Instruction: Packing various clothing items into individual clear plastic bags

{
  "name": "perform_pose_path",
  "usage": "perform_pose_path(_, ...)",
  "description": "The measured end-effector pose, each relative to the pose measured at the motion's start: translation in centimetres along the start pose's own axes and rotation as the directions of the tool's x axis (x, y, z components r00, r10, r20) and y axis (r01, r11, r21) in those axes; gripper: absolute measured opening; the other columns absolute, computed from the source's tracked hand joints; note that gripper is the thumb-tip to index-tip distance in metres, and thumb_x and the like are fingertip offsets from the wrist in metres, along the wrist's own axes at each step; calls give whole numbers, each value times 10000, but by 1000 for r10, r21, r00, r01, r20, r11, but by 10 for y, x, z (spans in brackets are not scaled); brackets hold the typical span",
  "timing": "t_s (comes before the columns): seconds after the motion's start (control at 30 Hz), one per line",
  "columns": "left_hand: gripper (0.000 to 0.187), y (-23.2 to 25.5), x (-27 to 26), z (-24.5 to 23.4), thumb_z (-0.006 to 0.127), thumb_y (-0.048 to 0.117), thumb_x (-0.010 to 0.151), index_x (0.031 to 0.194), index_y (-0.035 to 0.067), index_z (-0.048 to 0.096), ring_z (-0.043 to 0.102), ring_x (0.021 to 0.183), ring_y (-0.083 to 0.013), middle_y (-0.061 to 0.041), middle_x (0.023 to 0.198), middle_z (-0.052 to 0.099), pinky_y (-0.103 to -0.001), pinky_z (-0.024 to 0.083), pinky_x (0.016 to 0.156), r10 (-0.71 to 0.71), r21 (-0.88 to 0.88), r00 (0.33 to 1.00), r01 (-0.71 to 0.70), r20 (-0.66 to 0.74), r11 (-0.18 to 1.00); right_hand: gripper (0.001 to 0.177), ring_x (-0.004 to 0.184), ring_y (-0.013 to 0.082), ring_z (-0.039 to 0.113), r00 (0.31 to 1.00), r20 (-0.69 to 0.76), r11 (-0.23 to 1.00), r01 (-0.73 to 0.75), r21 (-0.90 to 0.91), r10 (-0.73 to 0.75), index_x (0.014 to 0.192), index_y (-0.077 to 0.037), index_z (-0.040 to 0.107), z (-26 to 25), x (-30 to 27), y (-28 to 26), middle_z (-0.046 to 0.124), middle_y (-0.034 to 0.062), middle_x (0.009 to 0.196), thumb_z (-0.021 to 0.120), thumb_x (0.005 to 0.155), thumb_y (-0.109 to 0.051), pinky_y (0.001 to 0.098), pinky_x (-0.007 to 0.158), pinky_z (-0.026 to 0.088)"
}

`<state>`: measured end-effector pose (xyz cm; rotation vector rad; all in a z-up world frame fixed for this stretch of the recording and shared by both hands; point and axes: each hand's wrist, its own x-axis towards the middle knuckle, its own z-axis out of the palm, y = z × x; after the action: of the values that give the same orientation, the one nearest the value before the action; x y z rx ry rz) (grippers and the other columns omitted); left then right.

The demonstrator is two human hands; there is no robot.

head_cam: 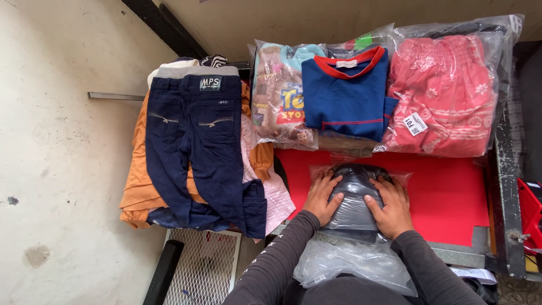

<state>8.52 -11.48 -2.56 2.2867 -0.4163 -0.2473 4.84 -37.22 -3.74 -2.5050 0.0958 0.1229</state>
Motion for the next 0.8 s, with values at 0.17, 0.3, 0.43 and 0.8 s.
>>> perform_pose_path(0.17,582,2,9,-1,379,619,1031,1558,374,404,261,1533,-372,-61,1616,391,-533,181,1261,-63,46,997,61,44,997,560,1482,316,385,1000,-1,998,25,49,-25,1458,-383,579,-3,12,0,563,20,1467,519,964,-641,560,1263,231)
perform_pose_path(0.3,580,8,8,-6,340,635,1034,1553,383,394,273,1521,-374,-73,1598,400,-539,181,1262,-126,36,989,123,79,992,578,1411,425,451,981,-7,895,178,409,-192,1465,-204,609,-12,24,16,586,179,1411,629,936,-437,568,1208,290)
perform_pose_path(0.43,588,-12,9,2,320,684,1024,1551,429,367,280,1526,-335,-44,1593,392,-523,189,1264,-170,23,980,168,102,985,891,1332,485,484,985,-69,868,172,465,-158,1458,-45,552,-51,10,9,542,282,1337,874,691,-367,607,1170,328)
perform_pose_path(0.8,1100,33,-23,-38,476,841,842,1639,133,205,319,1516,-369,-132,1685,293,-527,255,1209,-29,322,860,222,-510,920,827,1114,212,653,916,17,714,-324,620,401,1356,-65,573,-126,-55,-148,706,101,1244,907,610,-196,341,1005,479)
